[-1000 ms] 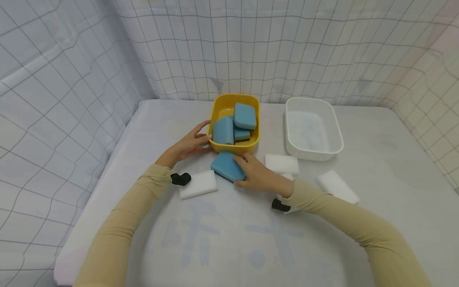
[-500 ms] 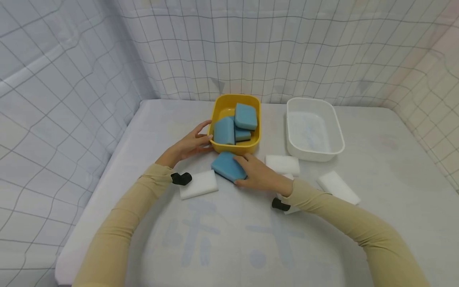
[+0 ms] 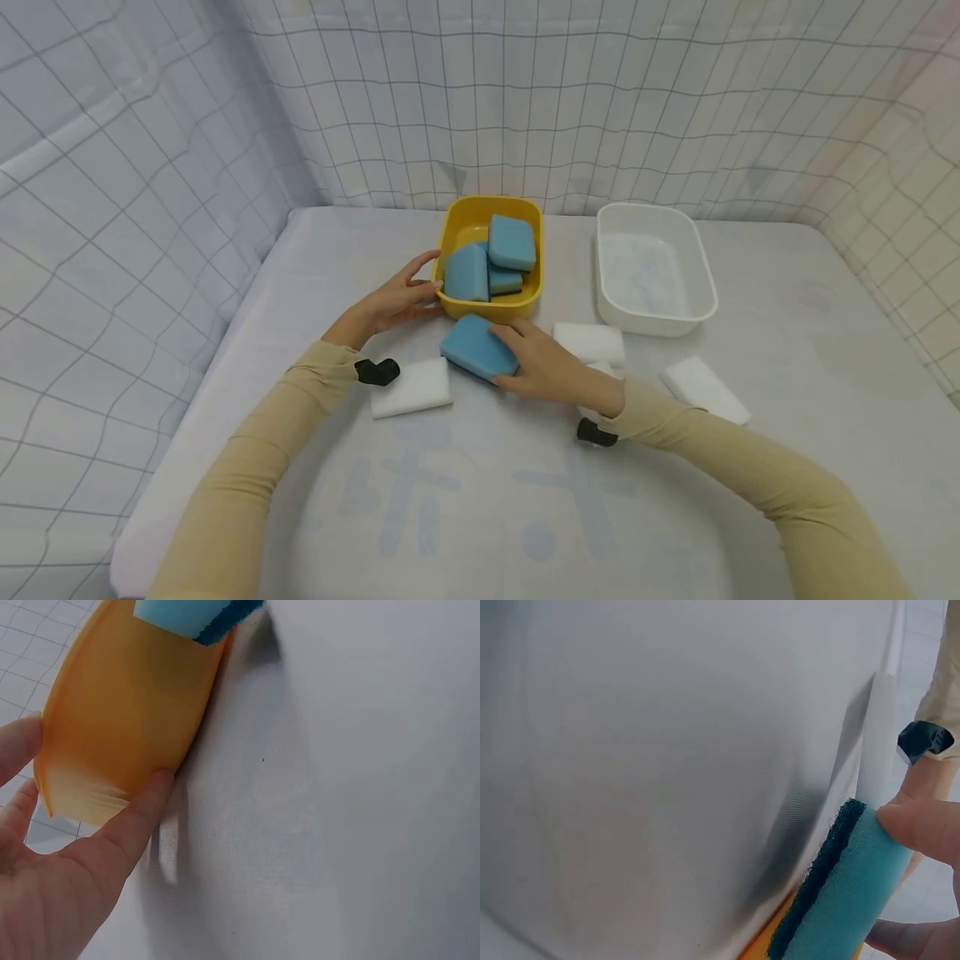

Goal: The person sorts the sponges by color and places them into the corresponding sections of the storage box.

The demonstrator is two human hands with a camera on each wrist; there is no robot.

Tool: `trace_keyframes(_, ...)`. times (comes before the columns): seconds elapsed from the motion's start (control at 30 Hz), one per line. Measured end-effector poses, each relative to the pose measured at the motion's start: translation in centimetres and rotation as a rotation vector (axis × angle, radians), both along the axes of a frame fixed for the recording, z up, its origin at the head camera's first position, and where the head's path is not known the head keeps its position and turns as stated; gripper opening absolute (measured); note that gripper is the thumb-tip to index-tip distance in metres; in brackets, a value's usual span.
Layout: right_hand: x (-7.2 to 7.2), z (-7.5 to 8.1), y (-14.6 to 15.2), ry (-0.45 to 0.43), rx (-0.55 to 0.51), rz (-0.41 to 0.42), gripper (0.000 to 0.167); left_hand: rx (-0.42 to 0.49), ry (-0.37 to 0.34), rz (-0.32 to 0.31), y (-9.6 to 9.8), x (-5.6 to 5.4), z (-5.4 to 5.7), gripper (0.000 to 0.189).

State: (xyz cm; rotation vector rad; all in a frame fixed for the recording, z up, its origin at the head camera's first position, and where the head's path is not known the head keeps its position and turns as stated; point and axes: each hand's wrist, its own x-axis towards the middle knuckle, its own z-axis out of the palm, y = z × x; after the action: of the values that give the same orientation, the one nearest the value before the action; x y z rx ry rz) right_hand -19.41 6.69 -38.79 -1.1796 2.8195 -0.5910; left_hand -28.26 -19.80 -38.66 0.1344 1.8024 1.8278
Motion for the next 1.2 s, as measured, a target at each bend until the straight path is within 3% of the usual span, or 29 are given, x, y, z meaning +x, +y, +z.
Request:
trace_keyframes(0.27, 0.7, 0.9, 0.5, 0.021, -0.034, -0.026, 0.067, 0.001, -0.003, -0.009, 0.3, 0.2, 0.6, 0.068)
trace_keyframes(0.47, 0.8, 1.6, 1.2, 0.041, -0.077, -0.035, 0.067, -0.015, 0.012, -0.003, 0.3, -0.9, -0.5, 0.067)
trace_keyframes(0.6, 0.6, 2.4, 1.4, 0.067, -0.154, -0.041, 0.066, -0.029, 0.03, 0.0, 0.1, -1.0, -0.9, 0.066)
trace_keyframes(0.93, -2.6, 3.3, 0.2, 0.036, -0.264, -0.174, 0.067, -0.012, 0.02, 0.001, -1.7, 0.0, -1.5, 0.067)
trace_keyframes(1.2, -5.0, 3.3, 0.9, 0.078, -0.28, -0.258, 0.068, -0.002, 0.043, -0.047, -0.5, -0.7, -1.5, 0.069)
